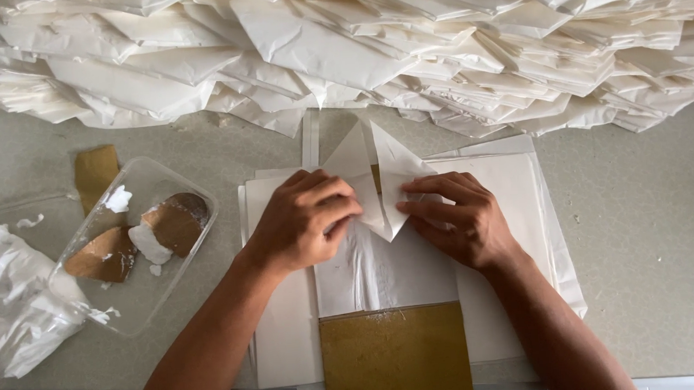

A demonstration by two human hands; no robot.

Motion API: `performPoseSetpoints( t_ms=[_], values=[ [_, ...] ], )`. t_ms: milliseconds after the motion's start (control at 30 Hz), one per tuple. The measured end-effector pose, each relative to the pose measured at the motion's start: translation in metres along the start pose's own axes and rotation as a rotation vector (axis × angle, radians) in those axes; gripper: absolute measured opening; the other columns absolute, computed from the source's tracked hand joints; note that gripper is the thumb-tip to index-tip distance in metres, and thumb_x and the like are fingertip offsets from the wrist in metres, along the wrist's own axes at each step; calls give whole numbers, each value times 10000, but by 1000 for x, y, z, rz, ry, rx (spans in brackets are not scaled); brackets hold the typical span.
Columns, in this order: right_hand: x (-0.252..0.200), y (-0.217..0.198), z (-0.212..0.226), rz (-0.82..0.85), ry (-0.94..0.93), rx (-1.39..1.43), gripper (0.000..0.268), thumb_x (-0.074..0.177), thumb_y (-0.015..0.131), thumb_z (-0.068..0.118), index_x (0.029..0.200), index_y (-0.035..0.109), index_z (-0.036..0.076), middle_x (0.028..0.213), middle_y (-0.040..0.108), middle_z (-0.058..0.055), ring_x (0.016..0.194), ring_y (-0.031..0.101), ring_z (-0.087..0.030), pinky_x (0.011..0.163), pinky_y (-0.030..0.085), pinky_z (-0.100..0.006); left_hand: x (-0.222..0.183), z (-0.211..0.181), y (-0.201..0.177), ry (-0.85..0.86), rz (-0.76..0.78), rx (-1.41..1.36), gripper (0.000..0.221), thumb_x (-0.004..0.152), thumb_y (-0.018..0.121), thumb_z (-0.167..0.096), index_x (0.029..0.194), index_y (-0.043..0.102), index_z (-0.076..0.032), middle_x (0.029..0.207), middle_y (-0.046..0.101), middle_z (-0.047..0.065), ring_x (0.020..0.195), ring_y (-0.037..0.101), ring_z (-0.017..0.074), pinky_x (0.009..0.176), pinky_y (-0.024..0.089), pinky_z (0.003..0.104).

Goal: The person applies a white paste to a cardboard template using a small wooden spatula, then folds a white paper sheet over the template and smooths the edges. The person folds the top corners of the paper inward to form a triangular flap and presses it flat.

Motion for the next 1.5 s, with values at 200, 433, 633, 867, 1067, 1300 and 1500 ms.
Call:
performPoseSetpoints(
  t_ms=[200,433,633,867,1067,1300,1500],
  values=[
    [-4,7,-4,145,23,28,199,750,744,26,892,830,135,1133,751,-175,1114,700,-413,881,527,-533,2,-8,1,2,159,-148,134,837,768,-270,796,766,-142,920,698,54,886,680,284,800,546,427],
    [-8,12,-8,211,22,18,236,700,698,46,844,835,175,1220,725,-128,1168,660,-387,941,476,-520,-4,-2,16,-65,183,-156,208,937,626,-271,815,769,-181,855,698,15,849,682,242,792,538,400],
    [-10,12,-10,236,-23,13,228,740,690,84,849,838,220,1210,714,-102,1154,655,-373,919,475,-532,1,-3,14,-127,96,-97,298,908,696,-42,1197,715,-113,813,709,77,763,715,263,662,598,361],
    [-12,12,-11,226,-17,38,375,849,566,-7,873,846,241,1179,705,-115,1102,668,-378,851,501,-509,1,-1,17,-144,256,-11,402,828,769,-204,1212,678,-122,1140,649,81,1069,632,311,870,499,451],
    [-12,11,-10,240,-23,67,423,878,556,-35,869,846,273,1155,697,-130,1101,664,-391,870,481,-512,0,-4,23,-152,335,42,635,793,736,-406,1350,608,-130,1366,577,108,1313,531,325,985,402,484],
    [-27,11,-48,126,156,92,238,907,637,101,1070,793,176,1163,681,-90,1052,666,-314,881,510,-455,1,-8,26,-123,374,95,644,801,628,-488,1374,626,-193,1522,468,163,1361,471,359,958,380,519],
    [-24,-3,-62,-11,286,-148,310,935,708,98,1230,612,84,1168,574,-142,1129,575,-386,917,475,-484,2,-7,28,-131,419,70,655,806,623,-475,1389,614,-177,1504,518,139,1392,435,366,956,358,515]
  ],
)
Point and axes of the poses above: each hand's wrist, its own x-axis towards the middle knuckle, its own y-axis out of the palm, z = x × y, the point moved 5 cm from there along x, towards the middle knuckle
